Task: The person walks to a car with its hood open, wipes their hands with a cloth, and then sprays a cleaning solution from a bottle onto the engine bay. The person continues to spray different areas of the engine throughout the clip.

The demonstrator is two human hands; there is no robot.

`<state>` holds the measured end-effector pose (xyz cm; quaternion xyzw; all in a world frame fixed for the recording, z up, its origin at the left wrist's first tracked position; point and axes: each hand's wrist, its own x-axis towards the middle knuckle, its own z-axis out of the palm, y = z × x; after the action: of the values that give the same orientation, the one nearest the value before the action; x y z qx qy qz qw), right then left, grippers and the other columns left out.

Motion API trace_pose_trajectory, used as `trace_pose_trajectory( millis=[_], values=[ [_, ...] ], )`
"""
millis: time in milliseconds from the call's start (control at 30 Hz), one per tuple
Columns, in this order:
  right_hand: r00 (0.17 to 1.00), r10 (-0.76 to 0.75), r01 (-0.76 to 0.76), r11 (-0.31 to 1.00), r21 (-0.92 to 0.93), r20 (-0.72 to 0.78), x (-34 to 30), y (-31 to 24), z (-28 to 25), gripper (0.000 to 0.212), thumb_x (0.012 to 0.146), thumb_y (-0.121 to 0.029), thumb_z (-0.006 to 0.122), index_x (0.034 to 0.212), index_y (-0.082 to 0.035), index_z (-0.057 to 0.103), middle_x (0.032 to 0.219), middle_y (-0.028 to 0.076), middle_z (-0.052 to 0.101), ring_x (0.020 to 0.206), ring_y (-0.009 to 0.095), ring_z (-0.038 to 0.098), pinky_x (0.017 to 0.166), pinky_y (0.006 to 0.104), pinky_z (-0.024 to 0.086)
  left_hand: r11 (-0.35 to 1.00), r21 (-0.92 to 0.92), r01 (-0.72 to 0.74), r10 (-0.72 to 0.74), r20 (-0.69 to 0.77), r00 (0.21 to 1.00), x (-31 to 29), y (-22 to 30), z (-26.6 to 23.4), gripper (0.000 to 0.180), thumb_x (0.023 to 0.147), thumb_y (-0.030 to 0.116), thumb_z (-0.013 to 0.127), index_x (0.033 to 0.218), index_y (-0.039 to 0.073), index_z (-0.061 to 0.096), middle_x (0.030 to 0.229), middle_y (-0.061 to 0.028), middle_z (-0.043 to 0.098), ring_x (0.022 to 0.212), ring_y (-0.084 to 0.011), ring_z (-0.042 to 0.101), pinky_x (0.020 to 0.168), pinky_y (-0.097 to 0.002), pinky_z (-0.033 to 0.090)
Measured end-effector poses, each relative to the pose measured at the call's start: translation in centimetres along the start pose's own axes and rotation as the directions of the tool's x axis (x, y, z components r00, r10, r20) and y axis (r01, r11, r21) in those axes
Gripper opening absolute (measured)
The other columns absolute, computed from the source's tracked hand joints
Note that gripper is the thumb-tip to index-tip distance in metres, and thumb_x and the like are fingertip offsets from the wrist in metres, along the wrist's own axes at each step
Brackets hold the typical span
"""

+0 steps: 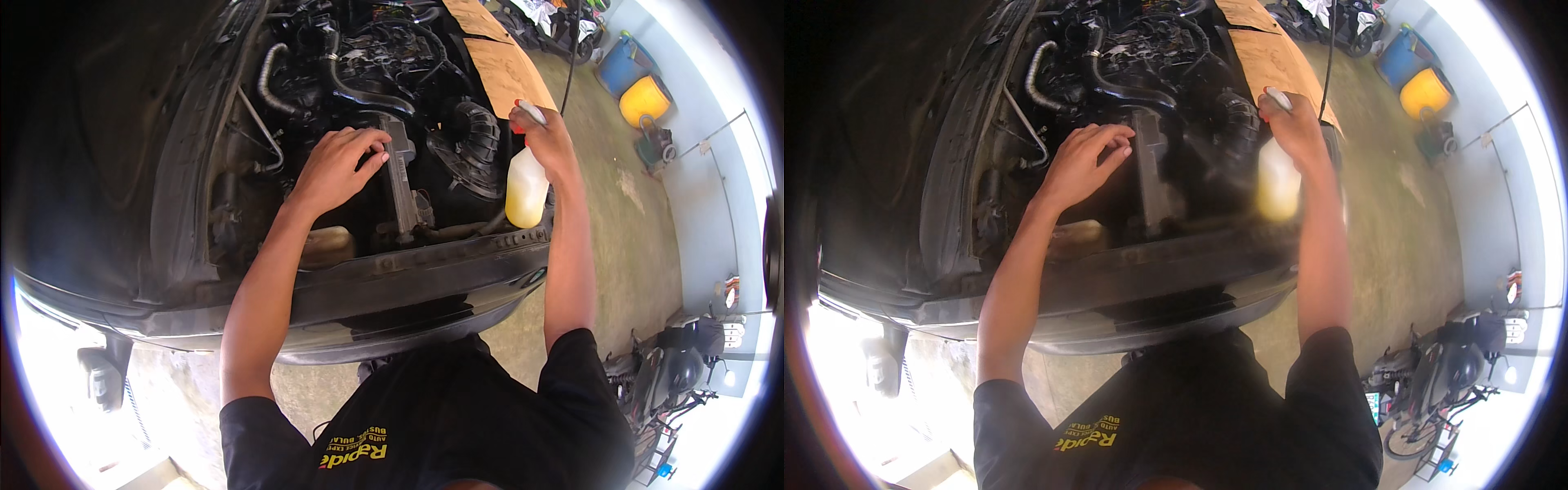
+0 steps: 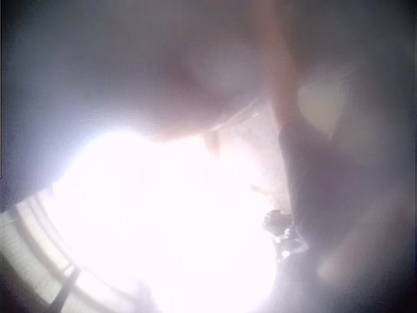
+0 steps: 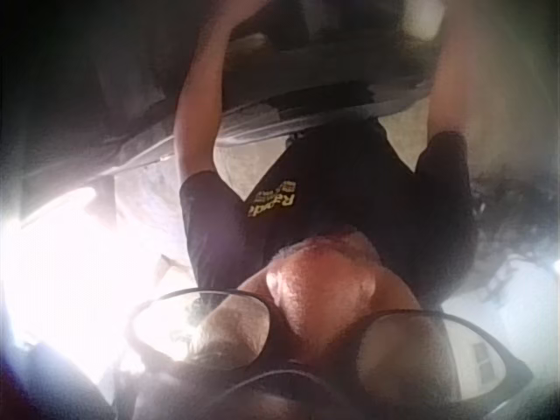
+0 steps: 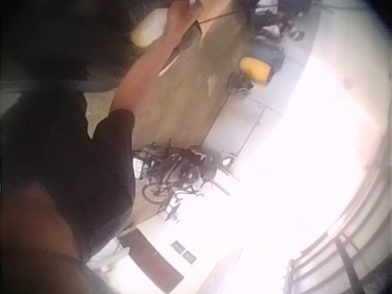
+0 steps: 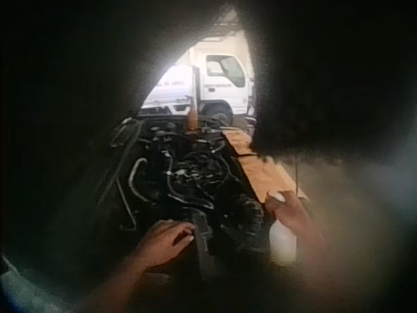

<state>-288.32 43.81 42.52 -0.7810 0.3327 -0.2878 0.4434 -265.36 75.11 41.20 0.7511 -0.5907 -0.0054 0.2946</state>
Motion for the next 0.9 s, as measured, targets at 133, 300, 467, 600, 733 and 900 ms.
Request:
trace_pose_trajectory(
  millis=[133,300,467,600,733,900],
  values=[
    [0.998,0.055,-0.055,0.988,0.142,-0.001,-0.2,-0.3,0.2,0.027,0.107,-0.026,0.074,0.103,0.001,0.078,0.087,0.004,0.073,0.079,0.015,0.063,0.078,0.0349,0.049,1.0,0.004,0.014,-0.014,0.007,1.0,-0.2,-0.2,0.0,0.026,0.11,0.029,0.073,0.132,0.014,0.075,0.114,-0.0022,0.081,0.111,-0.0245,0.072,0.109,-0.0436,0.052],
    [0.999,0.015,-0.011,0.991,0.132,-0.035,-0.1,-1.4,0.4,0.021,0.108,-0.02,0.072,0.108,0.001,0.077,0.088,0.004,0.074,0.079,0.012,0.064,0.073,0.0297,0.047,1.0,0.006,0.025,-0.026,0.011,1.0,-0.1,-0.3,-0.1,0.025,0.111,0.03,0.072,0.129,0.014,0.076,0.111,-0.0035,0.081,0.111,-0.0254,0.073,0.108,-0.0437,0.052],
    [0.998,0.004,0.008,0.983,0.184,-0.064,0.1,-2.5,0.7,0.021,0.108,-0.02,0.072,0.103,0.0,0.077,0.085,0.004,0.073,0.076,0.011,0.063,0.071,0.0294,0.045,1.0,-0.008,0.004,-0.004,0.003,1.0,-0.2,-0.4,-0.4,0.023,0.111,0.03,0.072,0.127,0.013,0.076,0.11,-0.0051,0.081,0.108,-0.0265,0.073,0.104,-0.0445,0.053],
    [0.992,-0.037,0.053,0.99,0.129,-0.12,0.7,-2.3,0.7,0.022,0.108,-0.021,0.072,0.103,0.0,0.077,0.084,0.003,0.072,0.079,0.012,0.063,0.073,0.0307,0.045,1.0,0.007,-0.003,0.003,-0.017,1.0,-0.3,-0.3,-0.5,0.022,0.111,0.029,0.071,0.125,0.013,0.076,0.109,-0.0052,0.081,0.106,-0.0276,0.073,0.102,-0.0449,0.053],
    [0.996,0.012,0.0,0.992,0.13,-0.094,0.4,-3.5,0.7,0.024,0.108,-0.023,0.072,0.104,0.001,0.077,0.084,0.002,0.072,0.081,0.012,0.063,0.075,0.0314,0.045,1.0,0.012,-0.007,0.007,-0.023,1.0,-0.5,-0.3,-0.8,0.022,0.111,0.029,0.071,0.124,0.012,0.076,0.109,-0.006,0.081,0.105,-0.0288,0.073,0.1,-0.0454,0.054],
    [0.993,-0.015,0.026,0.995,0.095,-0.113,0.5,-3.6,0.3,0.025,0.109,-0.023,0.071,0.103,0.001,0.078,0.085,0.002,0.073,0.082,0.012,0.063,0.076,0.0311,0.045,0.999,0.014,-0.036,0.037,-0.001,0.999,-0.5,-0.3,-0.8,0.021,0.111,0.029,0.071,0.123,0.012,0.076,0.108,-0.0069,0.081,0.106,-0.0296,0.073,0.101,-0.0457,0.054]
  ],
)
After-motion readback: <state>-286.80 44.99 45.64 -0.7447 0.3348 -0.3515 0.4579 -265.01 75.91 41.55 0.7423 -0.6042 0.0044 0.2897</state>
